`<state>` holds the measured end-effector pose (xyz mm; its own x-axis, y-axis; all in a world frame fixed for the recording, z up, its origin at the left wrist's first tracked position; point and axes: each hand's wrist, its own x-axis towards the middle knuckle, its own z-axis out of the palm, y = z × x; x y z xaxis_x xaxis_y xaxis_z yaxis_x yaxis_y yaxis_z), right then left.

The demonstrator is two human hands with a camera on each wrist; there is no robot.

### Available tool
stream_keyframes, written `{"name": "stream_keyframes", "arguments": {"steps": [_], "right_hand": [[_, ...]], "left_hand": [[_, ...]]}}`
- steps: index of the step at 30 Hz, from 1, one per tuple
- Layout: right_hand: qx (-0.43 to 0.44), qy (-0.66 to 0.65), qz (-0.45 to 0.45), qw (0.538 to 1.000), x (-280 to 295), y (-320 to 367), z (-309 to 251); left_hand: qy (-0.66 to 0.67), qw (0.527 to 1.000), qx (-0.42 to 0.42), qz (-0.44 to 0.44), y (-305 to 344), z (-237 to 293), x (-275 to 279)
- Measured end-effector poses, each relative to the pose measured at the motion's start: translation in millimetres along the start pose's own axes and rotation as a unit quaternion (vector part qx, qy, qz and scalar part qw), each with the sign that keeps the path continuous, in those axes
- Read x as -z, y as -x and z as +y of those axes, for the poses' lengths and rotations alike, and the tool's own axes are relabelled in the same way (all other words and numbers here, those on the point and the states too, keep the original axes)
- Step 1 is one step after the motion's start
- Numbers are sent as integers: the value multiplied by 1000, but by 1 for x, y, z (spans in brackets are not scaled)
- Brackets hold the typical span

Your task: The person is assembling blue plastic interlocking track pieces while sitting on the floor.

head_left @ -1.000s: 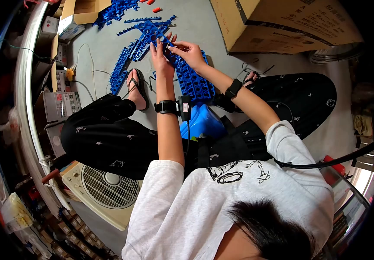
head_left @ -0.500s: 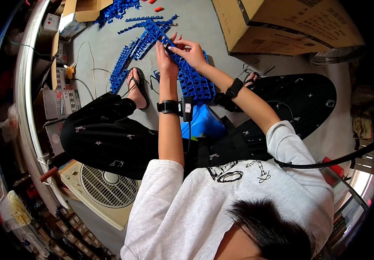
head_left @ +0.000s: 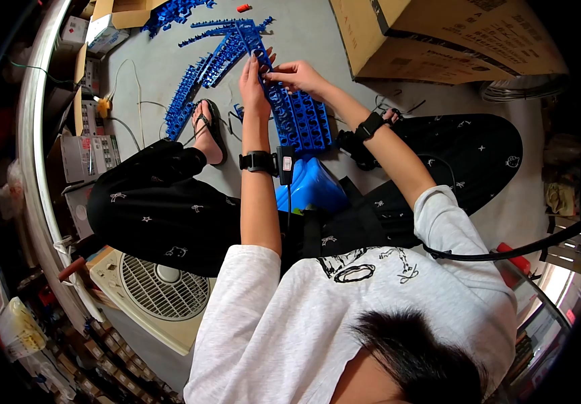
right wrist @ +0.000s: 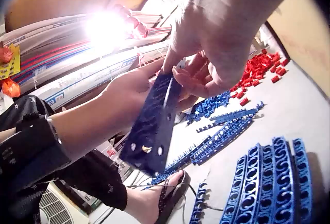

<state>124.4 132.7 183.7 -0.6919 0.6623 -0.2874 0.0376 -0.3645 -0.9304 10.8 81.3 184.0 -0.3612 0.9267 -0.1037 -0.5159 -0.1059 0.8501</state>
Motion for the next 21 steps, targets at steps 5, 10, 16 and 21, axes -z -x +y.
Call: {"name": "stream_keyframes", "arguments": {"steps": [5,10,16,21], "right_hand": [[-49,-12,-14,999,16,-4,9],[-101,-109,-10,989,38,-5,37],[-129,-10,36,991,77,4,72],[-173,113,114,972,111,16,110]], "left_hand": [[-65,998,6,24,-4,-18,1],[-93,993,70,20,-2,-44,7],[-191,967,149,74,14,-80,21],[-356,916,87,165,12,-147,101]]}}
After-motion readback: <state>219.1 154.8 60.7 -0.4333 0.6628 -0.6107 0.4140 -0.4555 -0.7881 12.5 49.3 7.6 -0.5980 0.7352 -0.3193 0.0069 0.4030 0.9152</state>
